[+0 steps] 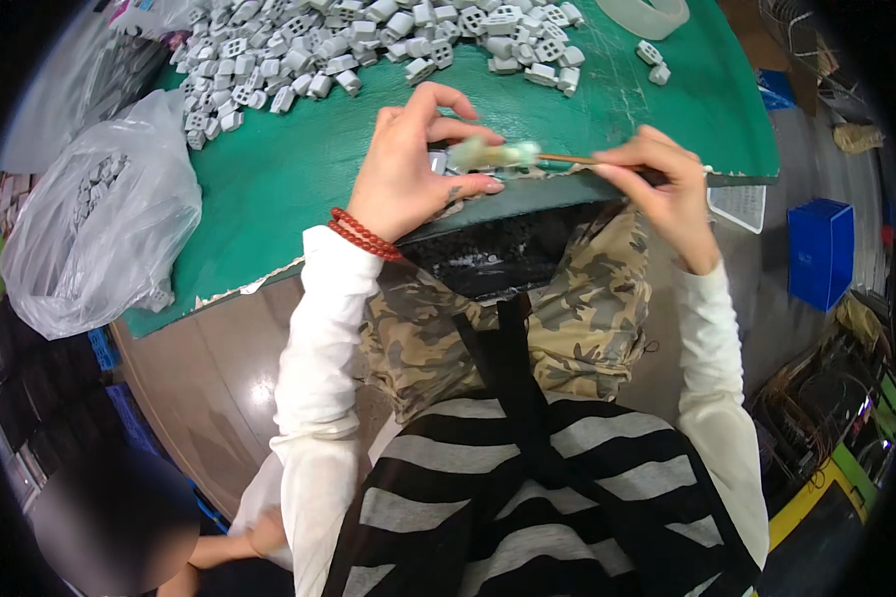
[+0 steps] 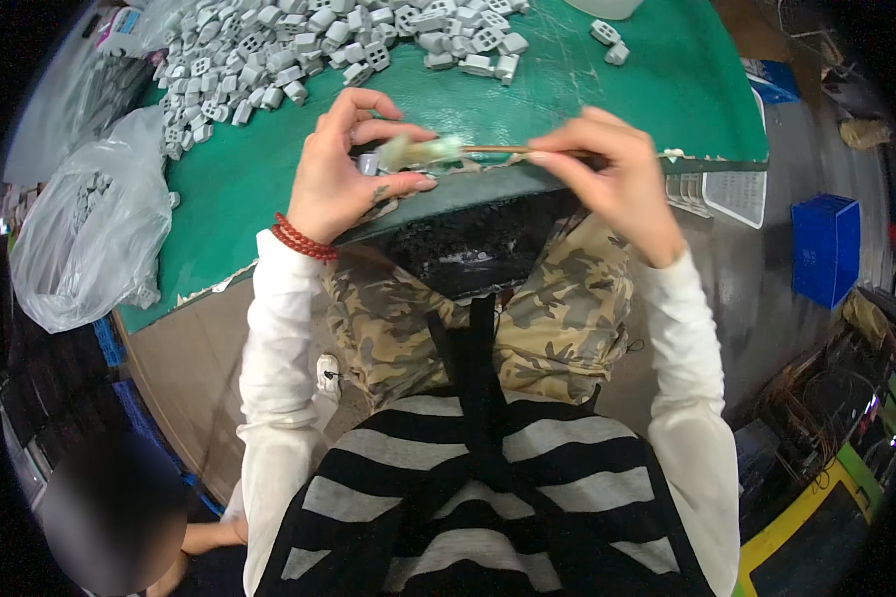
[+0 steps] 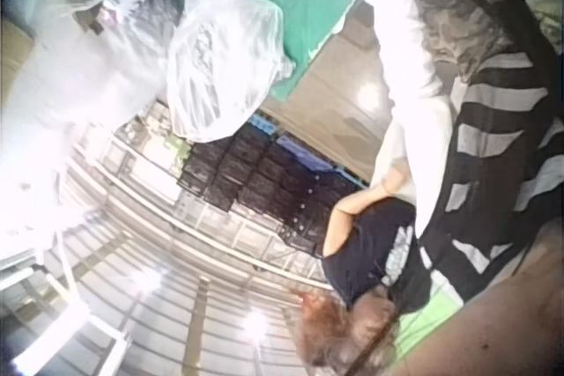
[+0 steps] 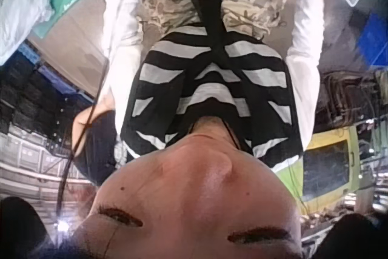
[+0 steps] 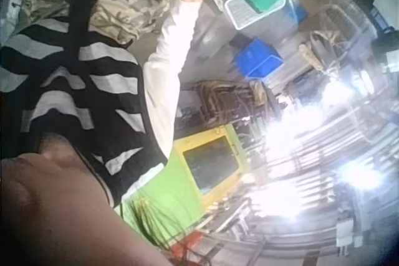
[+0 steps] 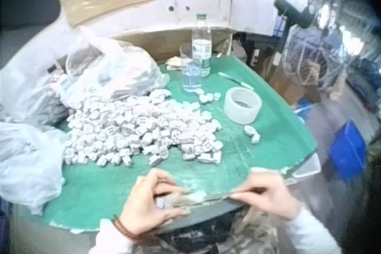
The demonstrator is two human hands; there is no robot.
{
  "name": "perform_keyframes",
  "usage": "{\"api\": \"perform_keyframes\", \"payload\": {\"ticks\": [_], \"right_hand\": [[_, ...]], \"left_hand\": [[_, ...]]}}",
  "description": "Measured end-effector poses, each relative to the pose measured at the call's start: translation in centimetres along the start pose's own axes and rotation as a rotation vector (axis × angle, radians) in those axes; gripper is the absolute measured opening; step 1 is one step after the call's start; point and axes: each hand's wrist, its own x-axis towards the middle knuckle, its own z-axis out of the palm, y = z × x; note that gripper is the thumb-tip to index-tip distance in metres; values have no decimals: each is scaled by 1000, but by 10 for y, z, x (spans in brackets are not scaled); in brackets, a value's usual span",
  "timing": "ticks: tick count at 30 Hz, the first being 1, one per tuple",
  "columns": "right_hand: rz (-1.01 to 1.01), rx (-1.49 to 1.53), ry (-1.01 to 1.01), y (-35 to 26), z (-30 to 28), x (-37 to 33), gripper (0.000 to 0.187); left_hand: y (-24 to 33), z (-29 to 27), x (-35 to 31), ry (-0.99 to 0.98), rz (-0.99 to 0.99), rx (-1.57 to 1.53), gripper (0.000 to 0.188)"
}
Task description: Applying a grease-like substance to small plastic lighting components using a wooden applicator stick.
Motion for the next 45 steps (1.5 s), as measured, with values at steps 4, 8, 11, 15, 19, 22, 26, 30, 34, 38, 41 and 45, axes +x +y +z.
{"api": "perform_keyframes", "payload": {"ticks": [4, 8, 11, 15, 19, 22, 26, 30, 34, 38, 41, 45], "right_hand": [[8, 27, -19, 4, 4, -1, 10], [180, 85, 72, 18, -26, -25, 6], [178, 390, 142, 28, -21, -30, 9], [112, 249, -4, 9, 6, -15, 9], [171, 264, 146, 14, -9, -23, 9], [115, 225, 149, 12, -18, -26, 10], [33, 94, 84, -8, 6, -13, 10], [-22, -87, 40, -14, 13, -6, 12], [-122, -101, 37, -18, 16, -2, 12], [-212, -97, -37, -26, 33, 19, 12], [-154, -140, -11, -17, 13, 9, 13], [-130, -149, -12, -25, 23, 10, 13]], "left_hand": [[-1, 0, 0, -10, -25, -42, 59], [1, 1, 0, -17, -31, -53, 59], [2, 1, 1, -22, -45, -72, 59], [-4, -1, -1, -27, -25, -8, 67], [3, -18, -2, 33, 147, -102, 81], [1, -41, -26, 120, 103, -2, 81], [-5, -39, -32, 27, -117, -90, 72], [-5, -39, -22, 50, -79, -151, 58], [-12, -33, -22, 38, -129, -228, 59], [-10, -38, -20, 17, -184, -205, 60], [-10, -34, -19, 27, -168, -209, 59], [-12, -34, -22, 13, -157, -250, 58]]}}
